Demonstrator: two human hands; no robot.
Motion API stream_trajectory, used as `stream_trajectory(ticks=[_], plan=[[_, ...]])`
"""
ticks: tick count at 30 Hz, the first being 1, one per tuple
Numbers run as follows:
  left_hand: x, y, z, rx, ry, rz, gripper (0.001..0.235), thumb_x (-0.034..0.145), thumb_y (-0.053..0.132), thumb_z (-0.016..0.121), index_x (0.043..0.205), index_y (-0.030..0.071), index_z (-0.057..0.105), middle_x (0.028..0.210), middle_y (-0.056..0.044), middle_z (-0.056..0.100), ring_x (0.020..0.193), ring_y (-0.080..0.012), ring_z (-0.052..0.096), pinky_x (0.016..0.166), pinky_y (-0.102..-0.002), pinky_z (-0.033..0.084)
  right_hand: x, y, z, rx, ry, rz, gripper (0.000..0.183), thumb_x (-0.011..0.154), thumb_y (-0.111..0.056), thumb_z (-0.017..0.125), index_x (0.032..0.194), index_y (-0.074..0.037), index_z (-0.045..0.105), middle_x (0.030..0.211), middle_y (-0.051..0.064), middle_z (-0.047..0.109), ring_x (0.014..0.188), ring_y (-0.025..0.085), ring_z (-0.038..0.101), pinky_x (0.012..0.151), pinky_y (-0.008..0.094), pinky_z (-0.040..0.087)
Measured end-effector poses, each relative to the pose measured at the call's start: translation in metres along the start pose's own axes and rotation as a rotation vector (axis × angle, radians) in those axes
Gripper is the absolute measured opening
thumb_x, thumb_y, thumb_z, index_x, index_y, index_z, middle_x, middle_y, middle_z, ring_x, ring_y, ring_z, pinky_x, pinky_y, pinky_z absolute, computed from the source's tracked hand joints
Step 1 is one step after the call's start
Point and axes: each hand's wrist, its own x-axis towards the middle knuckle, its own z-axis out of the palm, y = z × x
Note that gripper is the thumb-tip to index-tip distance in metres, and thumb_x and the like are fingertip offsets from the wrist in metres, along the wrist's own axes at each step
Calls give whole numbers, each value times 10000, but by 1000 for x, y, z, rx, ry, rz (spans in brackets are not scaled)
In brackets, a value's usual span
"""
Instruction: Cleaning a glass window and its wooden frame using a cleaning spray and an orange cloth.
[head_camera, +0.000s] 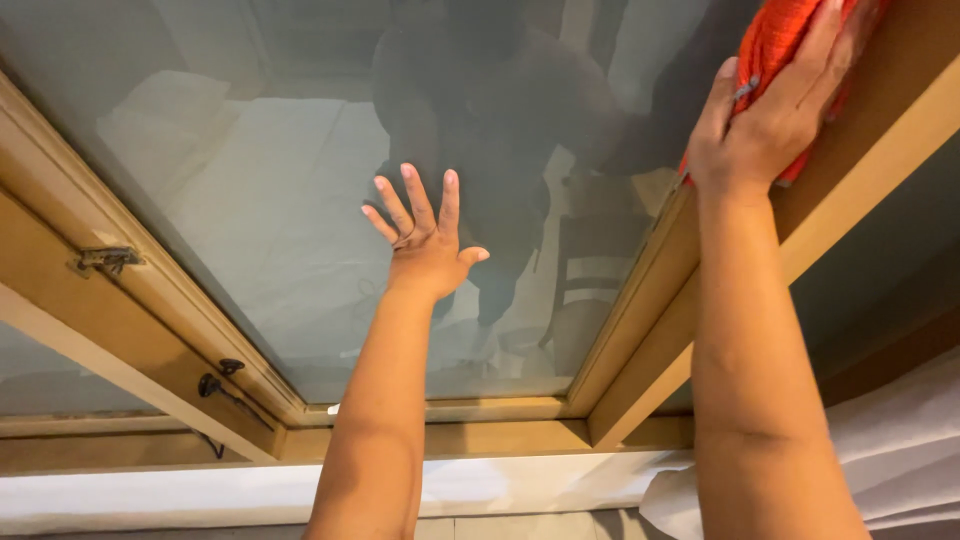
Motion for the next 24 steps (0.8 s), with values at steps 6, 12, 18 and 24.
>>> stream_trajectory(ticks=[6, 12, 18, 24], plan=[[1, -1, 2, -8, 18, -5, 1156, 880, 600, 677, 1635, 249, -125, 1611, -250, -343, 1408, -544, -384, 1097, -737, -228, -100, -12, 6, 23, 50, 3, 641, 1061, -149, 656, 1589, 12, 329, 1602, 272, 367, 1518, 493, 383, 1293, 541, 319], [0, -2, 6, -10, 46, 2, 1169, 875, 601, 690, 1641, 243, -117, 1610, -256, -340, 1409, -543, -384, 1101, -740, -225, -112, -7, 6, 21, 30, 2, 605, 1065, -126, 665, 1562, 33, 360, 1574, 320, 365, 1493, 539, 363, 1286, 594, 289], [1, -1, 7, -6, 49, 0, 1181, 870, 614, 693, 1642, 239, -118, 1604, -259, -345, 1402, -545, -388, 1100, -745, -223, -31, -3, -2, 59, -5, 39, 671, 1153, -142, 685, 1665, 0, 276, 1656, 255, 298, 1559, 443, 338, 1313, 444, 293], [3, -2, 9, -8, 63, 7, 1175, 872, 614, 697, 1640, 259, -118, 1608, -252, -342, 1408, -539, -385, 1106, -744, -219, -133, -6, 7, 34, 33, 42, 627, 1078, -149, 666, 1584, 18, 335, 1604, 294, 351, 1525, 493, 360, 1297, 540, 293]])
